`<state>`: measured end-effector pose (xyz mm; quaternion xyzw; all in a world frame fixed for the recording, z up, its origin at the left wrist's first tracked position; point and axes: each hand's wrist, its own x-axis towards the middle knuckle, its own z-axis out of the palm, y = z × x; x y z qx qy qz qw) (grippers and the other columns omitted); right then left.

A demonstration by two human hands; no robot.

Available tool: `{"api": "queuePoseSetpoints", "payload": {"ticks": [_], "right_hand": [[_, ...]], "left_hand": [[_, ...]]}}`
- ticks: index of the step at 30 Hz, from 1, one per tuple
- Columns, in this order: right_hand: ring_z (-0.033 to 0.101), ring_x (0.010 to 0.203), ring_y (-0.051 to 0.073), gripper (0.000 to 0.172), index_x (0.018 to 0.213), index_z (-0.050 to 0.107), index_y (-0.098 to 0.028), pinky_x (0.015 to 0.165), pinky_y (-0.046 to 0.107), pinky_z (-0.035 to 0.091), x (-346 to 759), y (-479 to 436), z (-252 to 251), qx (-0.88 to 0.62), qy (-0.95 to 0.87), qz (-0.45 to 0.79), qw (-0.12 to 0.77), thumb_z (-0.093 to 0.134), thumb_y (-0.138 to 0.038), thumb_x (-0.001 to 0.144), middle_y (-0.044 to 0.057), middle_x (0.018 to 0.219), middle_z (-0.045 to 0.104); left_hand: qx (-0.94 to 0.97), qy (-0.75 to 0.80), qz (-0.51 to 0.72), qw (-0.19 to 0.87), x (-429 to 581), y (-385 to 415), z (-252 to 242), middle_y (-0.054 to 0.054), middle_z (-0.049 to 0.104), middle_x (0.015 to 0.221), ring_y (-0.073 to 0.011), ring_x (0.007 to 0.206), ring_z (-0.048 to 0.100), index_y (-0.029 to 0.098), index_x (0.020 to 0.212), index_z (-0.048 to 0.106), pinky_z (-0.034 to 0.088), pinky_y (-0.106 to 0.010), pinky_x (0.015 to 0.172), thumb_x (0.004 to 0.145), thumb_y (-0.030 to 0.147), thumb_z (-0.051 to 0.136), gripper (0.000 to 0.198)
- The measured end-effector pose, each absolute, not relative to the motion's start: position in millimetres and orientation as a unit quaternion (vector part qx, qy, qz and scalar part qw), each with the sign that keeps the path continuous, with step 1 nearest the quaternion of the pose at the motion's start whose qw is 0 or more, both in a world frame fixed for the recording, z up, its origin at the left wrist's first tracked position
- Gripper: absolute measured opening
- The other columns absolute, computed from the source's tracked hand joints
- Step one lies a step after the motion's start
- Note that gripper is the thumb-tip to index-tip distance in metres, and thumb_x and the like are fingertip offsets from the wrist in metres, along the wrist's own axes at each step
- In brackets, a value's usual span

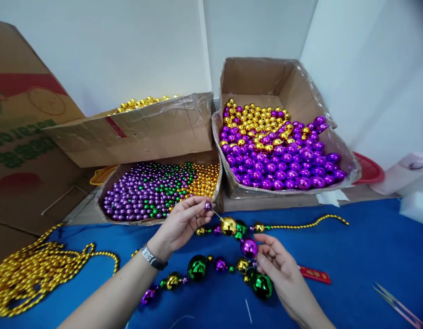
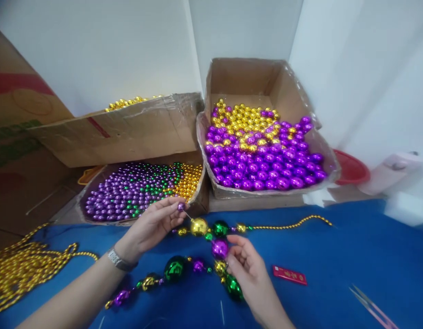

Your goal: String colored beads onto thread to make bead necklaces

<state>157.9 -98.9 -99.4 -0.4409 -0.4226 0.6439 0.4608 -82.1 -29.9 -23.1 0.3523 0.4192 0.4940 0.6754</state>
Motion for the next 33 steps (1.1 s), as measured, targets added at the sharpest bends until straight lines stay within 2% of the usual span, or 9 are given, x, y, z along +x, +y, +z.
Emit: {"api": "queuePoseSetpoints", "payload": {"ticks": [5, 10, 15, 18, 20, 22, 29, 33], "right_hand": [[0.053, 0.072, 0.013, 0.035, 0.114, 0.054, -0.024, 0.065, 0.023, 0.044, 159, -98, -98, -0.44, -0.426, 0.64, 0.463, 0.062, -0.039, 0.083, 0.001, 0.083, 0.057], [0.053, 0.072, 0.013, 0.036, 0.114, 0.054, -0.024, 0.065, 0.023, 0.044, 160, -100, -98, -0.443, -0.426, 0.636, 0.467, 0.062, -0.04, 0.083, 0.001, 0.082, 0.057], [0.053, 0.073, 0.013, 0.035, 0.115, 0.053, -0.025, 0.065, 0.023, 0.044, 160, -100, -99, -0.443, -0.428, 0.639, 0.461, 0.06, -0.04, 0.085, 0.0, 0.083, 0.056], [0.053, 0.073, 0.013, 0.036, 0.116, 0.052, -0.025, 0.065, 0.023, 0.044, 161, -100, -103, -0.445, -0.432, 0.636, 0.459, 0.061, -0.04, 0.084, 0.001, 0.084, 0.056], [0.052, 0.072, 0.013, 0.039, 0.116, 0.052, -0.025, 0.064, 0.023, 0.044, 161, -100, -106, -0.451, -0.43, 0.632, 0.461, 0.062, -0.041, 0.083, 0.001, 0.084, 0.056], [0.052, 0.071, 0.014, 0.042, 0.116, 0.052, -0.024, 0.063, 0.023, 0.044, 162, -100, -109, -0.456, -0.426, 0.628, 0.465, 0.063, -0.043, 0.081, 0.001, 0.084, 0.056], [0.051, 0.073, 0.013, 0.041, 0.117, 0.05, -0.025, 0.065, 0.023, 0.043, 160, -99, -114, -0.46, -0.433, 0.629, 0.453, 0.061, -0.044, 0.083, 0.0, 0.085, 0.054], [0.051, 0.073, 0.013, 0.041, 0.118, 0.049, -0.025, 0.066, 0.023, 0.043, 159, -97, -115, -0.457, -0.432, 0.631, 0.454, 0.061, -0.044, 0.083, 0.0, 0.085, 0.053]], "left_hand": [[0.372, 0.426, 0.483, 0.668, -83, -31, -23, -0.007, 0.067, 0.088, -0.0123, 0.075, 0.066, 0.013, 0.097, 0.065, 0.055, -0.021, 0.069, 0.081, 0.016, 0.063, 0.017], [0.429, 0.456, 0.52, 0.581, -100, -18, -21, -0.005, 0.067, 0.089, -0.0122, 0.075, 0.065, 0.013, 0.095, 0.066, 0.054, -0.021, 0.07, 0.077, 0.019, 0.068, 0.02], [0.441, 0.473, 0.513, 0.564, -108, -15, -15, -0.004, 0.067, 0.092, -0.0126, 0.078, 0.064, 0.015, 0.096, 0.066, 0.052, -0.022, 0.074, 0.075, 0.023, 0.069, 0.022], [0.511, 0.53, 0.503, 0.453, -117, -11, -8, -0.004, 0.068, 0.088, -0.0135, 0.076, 0.063, 0.016, 0.096, 0.066, 0.051, -0.024, 0.072, 0.075, 0.027, 0.069, 0.024], [0.573, 0.576, 0.466, 0.35, -127, -4, -5, -0.005, 0.068, 0.084, -0.0143, 0.073, 0.061, 0.015, 0.094, 0.068, 0.05, -0.023, 0.067, 0.073, 0.029, 0.07, 0.025], [0.613, 0.599, 0.422, 0.296, -138, 4, -4, -0.005, 0.069, 0.083, -0.0151, 0.072, 0.06, 0.014, 0.091, 0.068, 0.048, -0.023, 0.064, 0.072, 0.03, 0.069, 0.025], [0.616, 0.595, 0.393, 0.335, -147, 18, -8, -0.005, 0.069, 0.082, -0.0157, 0.072, 0.06, 0.014, 0.088, 0.069, 0.048, -0.024, 0.064, 0.07, 0.028, 0.07, 0.023], [0.584, 0.565, 0.415, 0.411, -140, 14, -14, -0.005, 0.068, 0.089, -0.015, 0.077, 0.063, 0.016, 0.096, 0.065, 0.052, -0.026, 0.071, 0.077, 0.03, 0.064, 0.023]]}}
